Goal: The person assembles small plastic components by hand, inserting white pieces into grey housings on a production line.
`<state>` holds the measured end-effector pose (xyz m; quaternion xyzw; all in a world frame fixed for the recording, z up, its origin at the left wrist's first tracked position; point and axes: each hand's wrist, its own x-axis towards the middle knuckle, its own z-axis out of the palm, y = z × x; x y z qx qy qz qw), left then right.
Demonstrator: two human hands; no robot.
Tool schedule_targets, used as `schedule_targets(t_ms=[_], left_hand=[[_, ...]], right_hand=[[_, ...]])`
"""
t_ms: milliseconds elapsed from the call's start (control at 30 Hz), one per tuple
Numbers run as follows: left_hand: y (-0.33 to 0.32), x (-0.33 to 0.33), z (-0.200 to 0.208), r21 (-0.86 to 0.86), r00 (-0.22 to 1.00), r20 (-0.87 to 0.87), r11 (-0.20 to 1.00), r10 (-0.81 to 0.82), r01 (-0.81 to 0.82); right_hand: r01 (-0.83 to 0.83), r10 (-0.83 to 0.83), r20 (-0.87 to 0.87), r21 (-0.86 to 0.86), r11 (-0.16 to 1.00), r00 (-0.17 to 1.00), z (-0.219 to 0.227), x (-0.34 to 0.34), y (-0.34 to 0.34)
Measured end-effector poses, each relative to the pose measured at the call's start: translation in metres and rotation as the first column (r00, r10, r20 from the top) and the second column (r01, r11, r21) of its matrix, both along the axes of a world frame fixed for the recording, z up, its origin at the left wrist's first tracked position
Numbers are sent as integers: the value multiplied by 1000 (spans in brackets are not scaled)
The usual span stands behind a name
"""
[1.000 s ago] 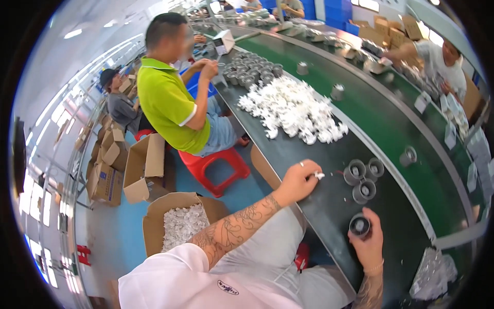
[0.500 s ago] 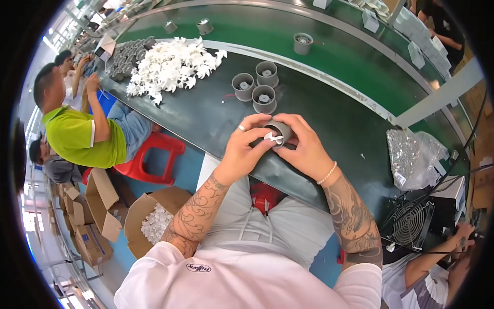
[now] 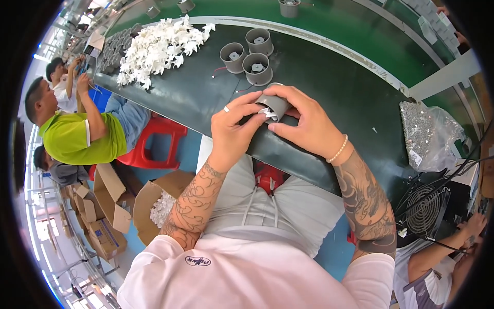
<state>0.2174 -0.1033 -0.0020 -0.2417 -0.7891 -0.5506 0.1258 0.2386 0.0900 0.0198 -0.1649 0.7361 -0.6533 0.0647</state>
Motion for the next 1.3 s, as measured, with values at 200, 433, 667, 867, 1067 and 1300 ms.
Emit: schedule_targets(t_ms=[200,433,667,867,1067,1300], left_hand=[[-3,0,-9,160,989,144,987,-34,11],[-3,-4,-8,288,950,276,956,-144,61],[-4,-10,-1,346,900,378,935,-216,79],[-6,-17,-1,468,851,398,874,-343,133],[-6,-7,11,313,831,493,944,-257,106],[-4,-4,5,205,931,310,970,-194,134]], right_hand=[[11,-10,-37,14,1000,999,-2,2,-6],[25,-22,-50,46,999,999,0,2,-5],[18,-2,-72,235,972,997,10,0,-2],[19,-14,-39,106,994,999,10,-1,-6],[-26,33,215,-33,999,976,6,-3,12],[396,-376,-127,337,854,918,-7,-25,64]])
